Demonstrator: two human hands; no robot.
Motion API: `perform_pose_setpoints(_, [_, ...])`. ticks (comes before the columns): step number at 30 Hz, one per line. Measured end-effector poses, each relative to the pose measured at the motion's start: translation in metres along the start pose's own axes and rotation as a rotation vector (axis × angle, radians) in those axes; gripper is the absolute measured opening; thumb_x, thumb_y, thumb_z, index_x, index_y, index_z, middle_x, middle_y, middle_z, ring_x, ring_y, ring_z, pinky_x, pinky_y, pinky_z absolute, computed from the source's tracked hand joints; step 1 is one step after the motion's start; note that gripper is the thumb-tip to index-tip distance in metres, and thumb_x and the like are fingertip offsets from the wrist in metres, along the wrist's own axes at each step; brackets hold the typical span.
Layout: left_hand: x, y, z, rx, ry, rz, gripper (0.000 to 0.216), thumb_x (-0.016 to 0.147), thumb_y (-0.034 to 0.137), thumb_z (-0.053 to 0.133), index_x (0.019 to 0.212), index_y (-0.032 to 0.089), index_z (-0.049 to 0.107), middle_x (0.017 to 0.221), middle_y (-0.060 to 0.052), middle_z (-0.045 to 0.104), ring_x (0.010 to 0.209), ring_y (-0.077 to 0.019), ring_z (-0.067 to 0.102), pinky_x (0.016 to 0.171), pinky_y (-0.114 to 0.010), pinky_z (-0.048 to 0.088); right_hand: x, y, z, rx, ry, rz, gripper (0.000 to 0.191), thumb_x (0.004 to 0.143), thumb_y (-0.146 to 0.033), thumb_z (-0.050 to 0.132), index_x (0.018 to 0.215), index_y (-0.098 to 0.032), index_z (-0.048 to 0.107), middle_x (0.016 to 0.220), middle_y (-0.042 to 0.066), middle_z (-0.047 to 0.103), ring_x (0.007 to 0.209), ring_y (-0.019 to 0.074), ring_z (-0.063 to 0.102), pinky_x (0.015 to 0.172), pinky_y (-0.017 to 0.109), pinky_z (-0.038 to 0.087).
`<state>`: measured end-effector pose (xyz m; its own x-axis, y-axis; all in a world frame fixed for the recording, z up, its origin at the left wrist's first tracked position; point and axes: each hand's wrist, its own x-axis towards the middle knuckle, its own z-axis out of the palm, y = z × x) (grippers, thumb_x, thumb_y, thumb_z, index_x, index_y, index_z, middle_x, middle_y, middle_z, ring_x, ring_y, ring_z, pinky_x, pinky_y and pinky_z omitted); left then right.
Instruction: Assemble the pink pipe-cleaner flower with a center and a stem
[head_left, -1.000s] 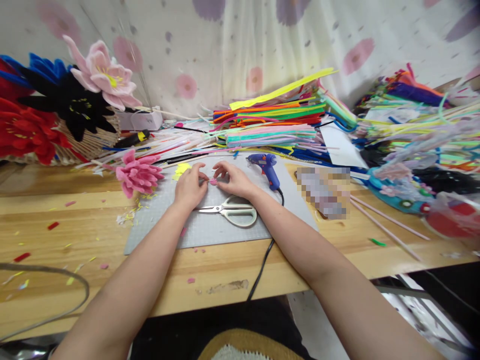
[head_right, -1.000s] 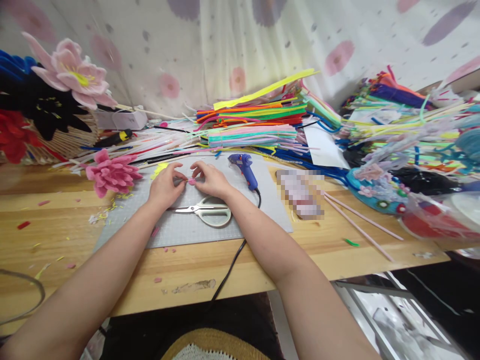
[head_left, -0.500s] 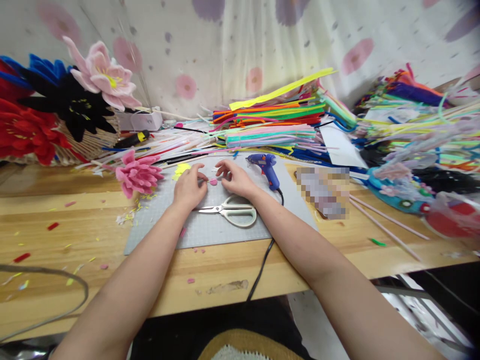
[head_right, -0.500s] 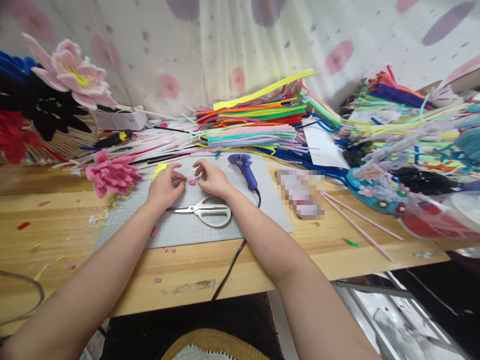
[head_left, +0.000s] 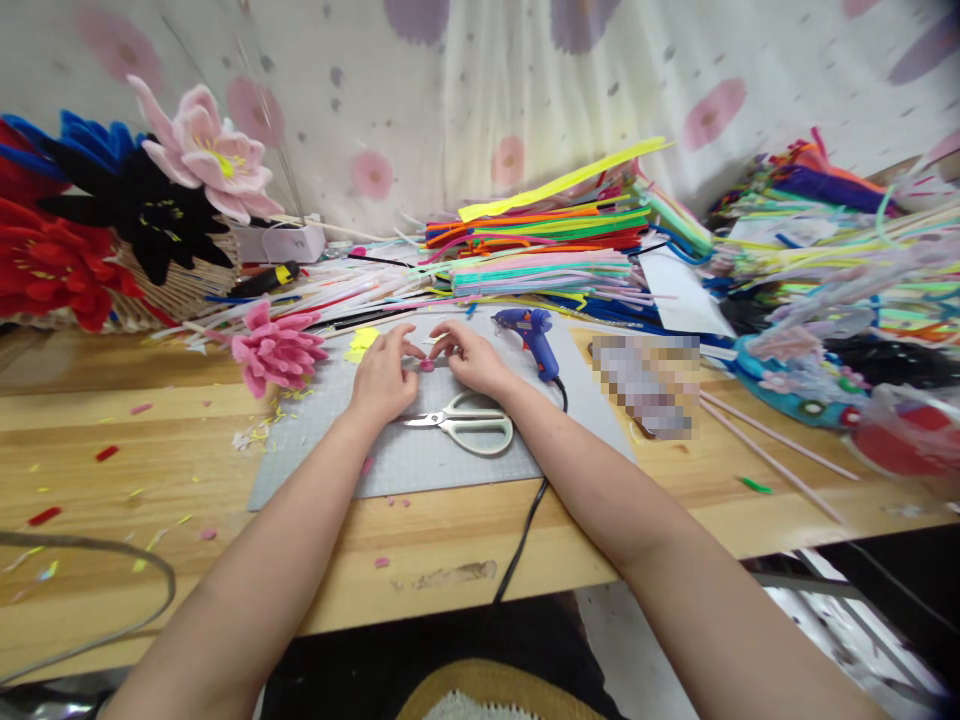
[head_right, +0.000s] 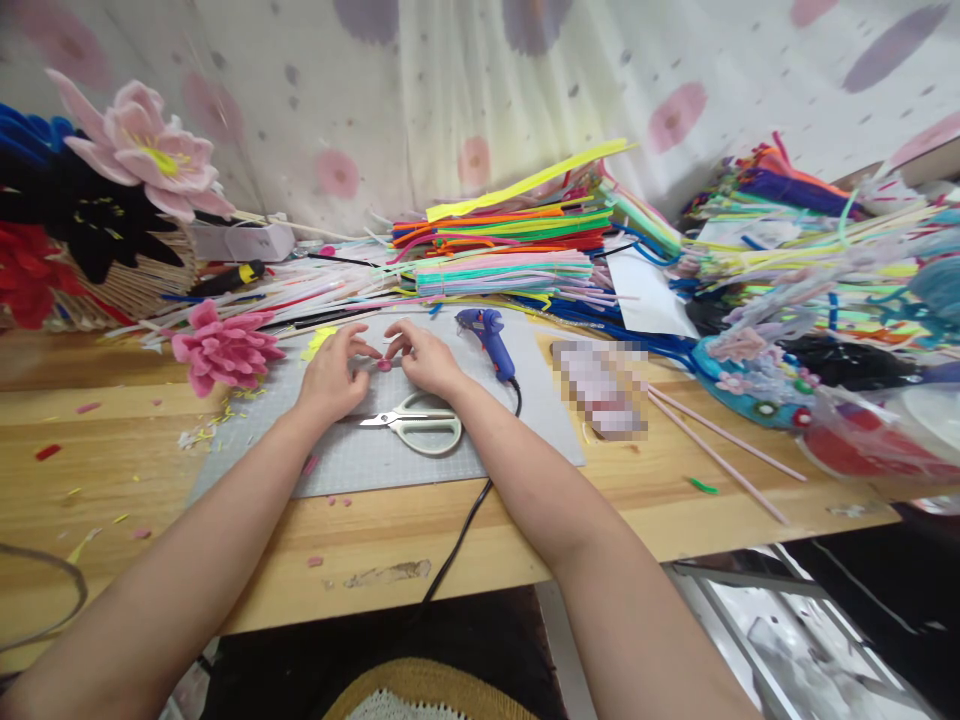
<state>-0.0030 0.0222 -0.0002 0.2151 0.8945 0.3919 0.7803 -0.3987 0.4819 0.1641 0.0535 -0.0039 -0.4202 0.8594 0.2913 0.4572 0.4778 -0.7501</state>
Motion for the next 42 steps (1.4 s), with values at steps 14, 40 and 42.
perform_pose_setpoints(14, [-0.001,0.000,-0.001,0.021,0.046,0.044,0.063,0.061,0.002,0.045,0.122,0.019,0.041,0.093,0.001,0.070,0.106,-0.0212,0.052,0.096,-0.036,0.037,-0.001,-0.003,-0.001,-0.061,-0.027,0.023,0.052,0.058,0.000,0.035,0.104,-0.022,0.047,0.085,-0.004,0.069,0.084,0.0135,0.055,0.083,0.029,0.040])
perform_pose_setpoints(40, [0.000,-0.001,-0.001,-0.045,0.187,-0.108,0.047,0.070,0.010,0.048,0.116,0.020,0.042,0.093,-0.001,0.068,0.102,-0.0197,0.056,0.095,-0.036,0.038,0.007,0.014,0.004,-0.057,0.241,0.162,0.038,0.069,-0.003,0.038,0.100,-0.024,0.045,0.085,-0.003,0.063,0.078,0.0122,0.058,0.071,0.026,0.043])
perform_pose_setpoints(42, [0.001,-0.002,-0.001,-0.061,0.239,-0.170,0.041,0.074,0.016,0.048,0.115,0.020,0.042,0.090,-0.002,0.067,0.097,-0.0199,0.057,0.092,-0.036,0.041,0.009,0.015,0.004,-0.087,0.240,0.136,0.035,0.071,-0.005,0.039,0.100,-0.023,0.046,0.087,-0.002,0.063,0.080,0.0127,0.057,0.072,0.027,0.043])
